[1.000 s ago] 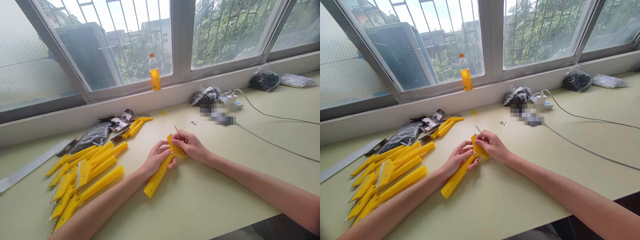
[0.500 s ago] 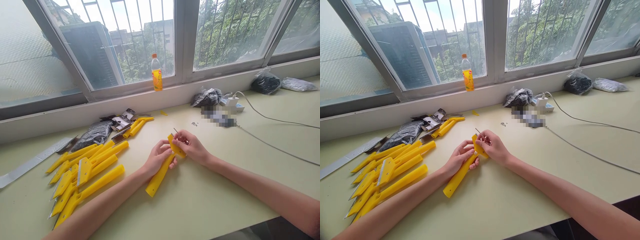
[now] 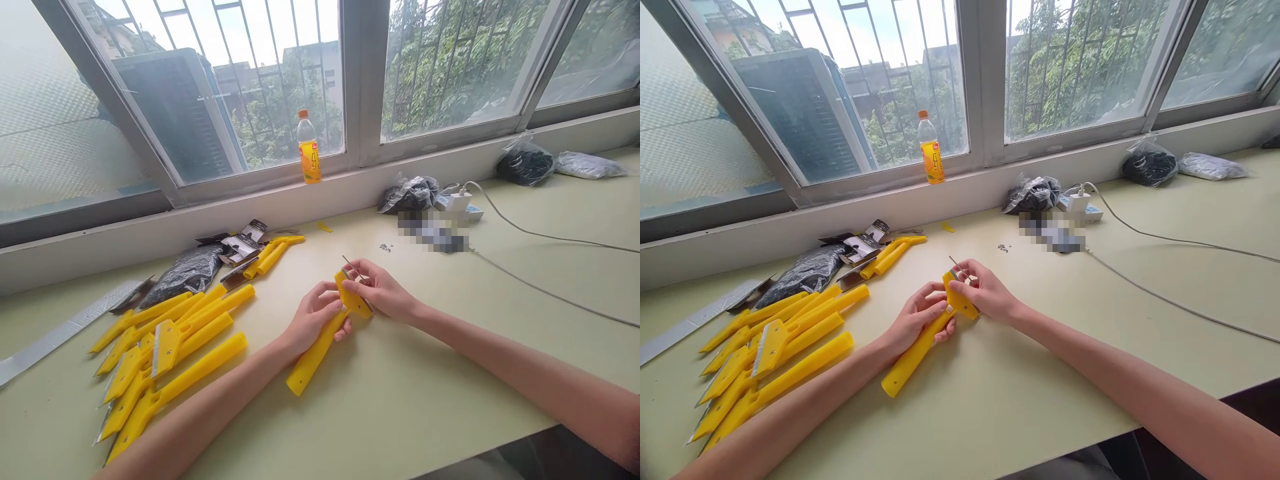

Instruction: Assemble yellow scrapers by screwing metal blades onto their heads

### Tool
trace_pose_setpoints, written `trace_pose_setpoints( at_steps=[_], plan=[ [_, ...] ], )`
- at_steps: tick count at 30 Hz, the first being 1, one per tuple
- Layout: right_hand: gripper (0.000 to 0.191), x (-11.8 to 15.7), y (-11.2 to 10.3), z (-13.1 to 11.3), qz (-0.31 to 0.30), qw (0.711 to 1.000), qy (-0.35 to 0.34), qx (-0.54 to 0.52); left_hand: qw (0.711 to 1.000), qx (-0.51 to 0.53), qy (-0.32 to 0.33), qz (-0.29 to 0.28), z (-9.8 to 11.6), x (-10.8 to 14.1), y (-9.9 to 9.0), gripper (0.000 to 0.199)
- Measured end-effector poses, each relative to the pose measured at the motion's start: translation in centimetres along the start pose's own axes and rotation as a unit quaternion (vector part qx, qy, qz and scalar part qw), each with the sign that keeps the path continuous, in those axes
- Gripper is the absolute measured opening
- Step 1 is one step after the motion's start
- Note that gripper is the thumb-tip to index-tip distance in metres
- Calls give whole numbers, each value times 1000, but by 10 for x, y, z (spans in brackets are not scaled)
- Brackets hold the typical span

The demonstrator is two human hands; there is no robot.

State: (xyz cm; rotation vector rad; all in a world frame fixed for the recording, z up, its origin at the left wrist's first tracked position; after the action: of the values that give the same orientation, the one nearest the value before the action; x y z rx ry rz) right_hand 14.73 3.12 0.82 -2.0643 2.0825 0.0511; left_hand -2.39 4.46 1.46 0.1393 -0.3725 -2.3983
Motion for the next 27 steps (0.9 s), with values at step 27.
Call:
trace_pose_setpoints(
  at_steps=[27],
  plan=[
    [29,6,-20,-19,102,941,-228,230,971,-6,80,227,-8,-7,-18,26]
  ],
)
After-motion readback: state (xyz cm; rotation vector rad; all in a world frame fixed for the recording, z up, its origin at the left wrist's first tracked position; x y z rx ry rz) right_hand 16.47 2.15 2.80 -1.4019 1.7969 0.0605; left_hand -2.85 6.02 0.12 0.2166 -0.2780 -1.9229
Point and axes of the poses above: each hand's wrist, its own x-axis away from the middle knuckle, its own y-axis out of the palm, z = x × y, the point moved 3 cm from there along -x, towards the middle knuckle, and after that the axes turned 3 degrees about z, right-handed, at the moved point
